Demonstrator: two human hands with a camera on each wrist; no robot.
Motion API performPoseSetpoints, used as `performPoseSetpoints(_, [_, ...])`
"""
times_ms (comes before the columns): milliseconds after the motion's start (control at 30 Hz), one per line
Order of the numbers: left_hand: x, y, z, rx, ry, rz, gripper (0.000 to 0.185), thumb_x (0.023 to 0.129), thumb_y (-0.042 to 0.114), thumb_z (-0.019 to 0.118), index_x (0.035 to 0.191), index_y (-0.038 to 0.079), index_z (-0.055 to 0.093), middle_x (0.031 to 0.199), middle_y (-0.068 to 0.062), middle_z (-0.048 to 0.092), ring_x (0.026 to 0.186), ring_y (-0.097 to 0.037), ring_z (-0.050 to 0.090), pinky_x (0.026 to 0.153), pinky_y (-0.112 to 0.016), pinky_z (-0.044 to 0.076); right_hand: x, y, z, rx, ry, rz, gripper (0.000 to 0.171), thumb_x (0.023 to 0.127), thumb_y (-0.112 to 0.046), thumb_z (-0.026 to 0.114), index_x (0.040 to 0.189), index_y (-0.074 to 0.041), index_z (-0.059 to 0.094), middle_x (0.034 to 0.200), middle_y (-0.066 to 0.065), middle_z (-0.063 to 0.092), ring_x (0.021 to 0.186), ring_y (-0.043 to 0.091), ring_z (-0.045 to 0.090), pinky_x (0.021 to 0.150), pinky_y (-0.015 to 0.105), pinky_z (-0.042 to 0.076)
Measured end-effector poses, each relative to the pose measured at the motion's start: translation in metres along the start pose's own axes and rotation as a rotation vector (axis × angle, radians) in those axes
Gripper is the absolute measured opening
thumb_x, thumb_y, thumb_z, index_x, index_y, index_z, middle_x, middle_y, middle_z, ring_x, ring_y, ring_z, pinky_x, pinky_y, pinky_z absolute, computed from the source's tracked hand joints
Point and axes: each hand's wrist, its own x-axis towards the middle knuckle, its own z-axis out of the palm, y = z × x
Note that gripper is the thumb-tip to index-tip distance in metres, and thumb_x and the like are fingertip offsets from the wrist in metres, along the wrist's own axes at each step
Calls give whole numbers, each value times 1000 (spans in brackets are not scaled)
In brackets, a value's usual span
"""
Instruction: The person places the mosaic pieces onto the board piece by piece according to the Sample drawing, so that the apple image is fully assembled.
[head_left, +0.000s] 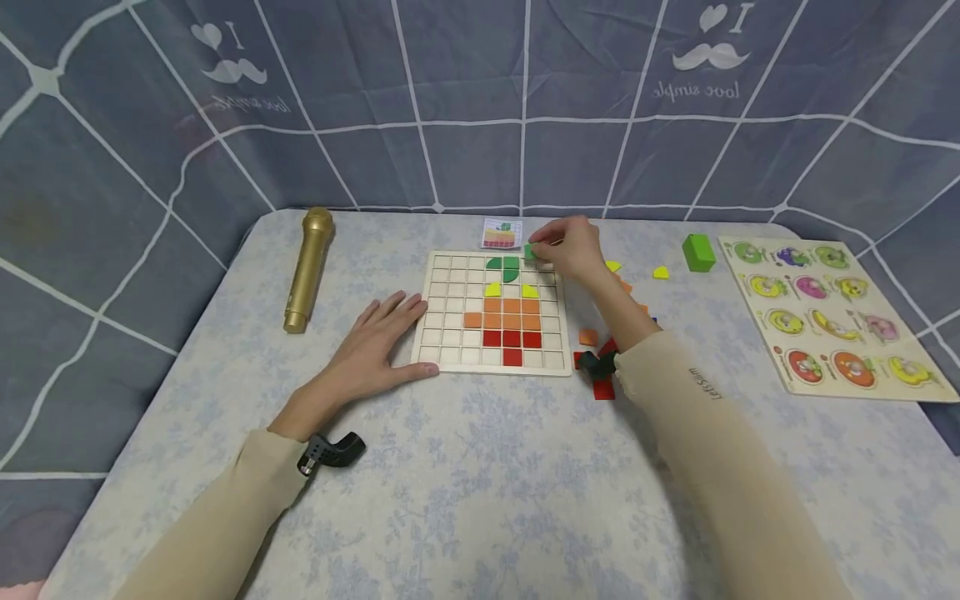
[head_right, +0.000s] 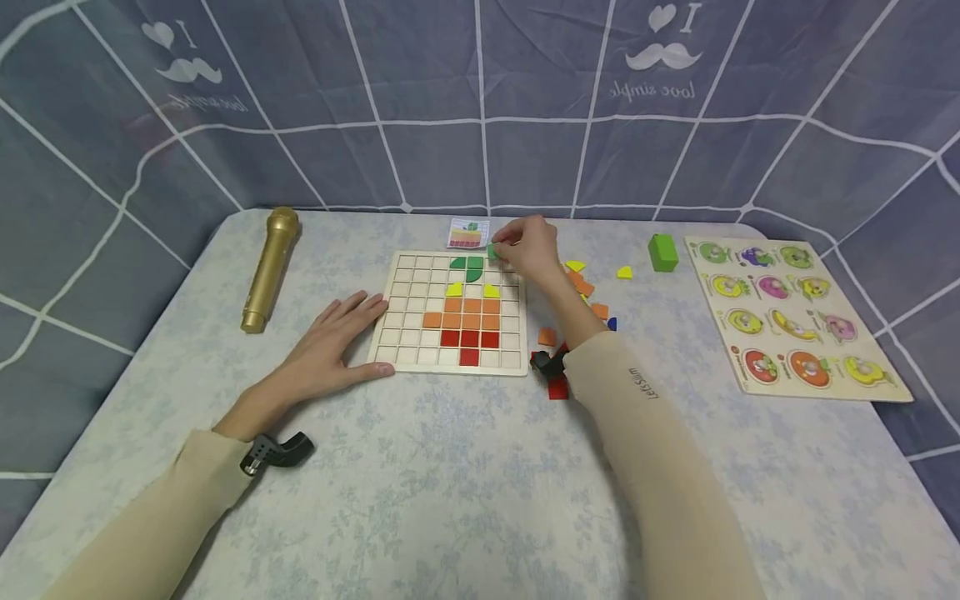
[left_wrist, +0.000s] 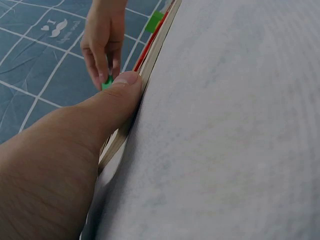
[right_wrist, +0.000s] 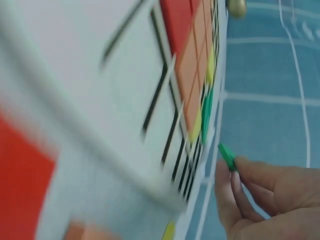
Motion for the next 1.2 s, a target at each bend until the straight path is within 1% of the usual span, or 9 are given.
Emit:
performPoseSetpoints(200, [0, -1, 1, -1, 10, 4, 103, 87, 58, 78, 166, 10, 34, 172, -13, 32, 163, -35, 17, 133, -58, 10, -1, -18, 24, 49, -74, -38, 10, 94, -5, 79, 102, 1, 80, 86, 13, 75, 76, 25, 77, 64, 19, 59])
performPoseSetpoints(333, [0, 0, 1, -5, 4, 0, 103, 87, 57, 79, 166, 10, 33, 173, -13, 31, 164, -34, 16, 133, -58, 9, -2, -20, 35, 62, -88, -67, 9, 93, -3, 79, 100, 4, 79, 87, 16, 76, 76, 27, 79, 62, 19, 60])
performPoseSetpoints(433, [1, 1, 0, -9, 0, 4, 103, 87, 57, 79, 166, 10, 33, 173, -12, 30, 164, -34, 15, 134, -57, 8, -5, -20, 40, 22, -79, -94, 9, 93, -5, 80, 98, 2, 79, 88, 16, 76, 76, 24, 75, 62, 17, 57])
performPoseSetpoints(600, [2, 1, -2, -2, 0, 6, 102, 88, 57, 78, 166, 9, 33, 173, -12, 30, 164, -34, 15, 134, -56, 8, -6, -21, 47, -2, -83, -120, 8, 94, -5, 80, 96, 2, 78, 88, 16, 74, 73, 24, 72, 65, 23, 62])
performPoseSetpoints(733, [1, 0, -1, 0, -3, 3, 102, 88, 57, 78, 166, 10, 33, 173, -12, 30, 164, -34, 15, 134, -56, 8, -7, -20, 51, -58, -66, -143, 9, 94, -7, 80, 92, 1, 79, 87, 15, 76, 79, 26, 71, 75, 31, 61])
performPoseSetpoints(833, [1, -1, -1, 0, -1, 3, 102, 88, 57, 78, 166, 10, 33, 173, -12, 30, 164, -34, 16, 134, -57, 9, -8, -20, 51, -94, -51, -165, 10, 94, -9, 81, 90, 0, 80, 87, 15, 76, 86, 27, 67, 83, 38, 57])
performPoseSetpoints(933, [1, -1, -1, -4, -1, 3, 102, 87, 57, 78, 166, 10, 33, 173, -12, 30, 164, -34, 16, 134, -57, 9, -9, -18, 51, -111, -59, -175, 11, 93, -11, 82, 90, -1, 80, 86, 14, 75, 86, 27, 64, 82, 39, 53])
performPoseSetpoints(1033, [0, -1, -1, -5, -4, 2, 103, 87, 58, 78, 166, 10, 33, 173, -12, 30, 164, -34, 15, 134, -56, 9, -9, -17, 51, -114, -85, -186, 11, 92, -12, 83, 90, -2, 79, 85, 12, 75, 83, 25, 64, 78, 35, 51])
performPoseSetpoints(1200, [0, 0, 0, -1, 1, 6, 102, 87, 57, 78, 166, 9, 34, 173, -13, 31, 164, -34, 16, 134, -56, 9, -9, -14, 49, -113, -131, -214, 10, 90, -10, 84, 94, -2, 79, 89, 12, 76, 80, 23, 68, 78, 31, 54])
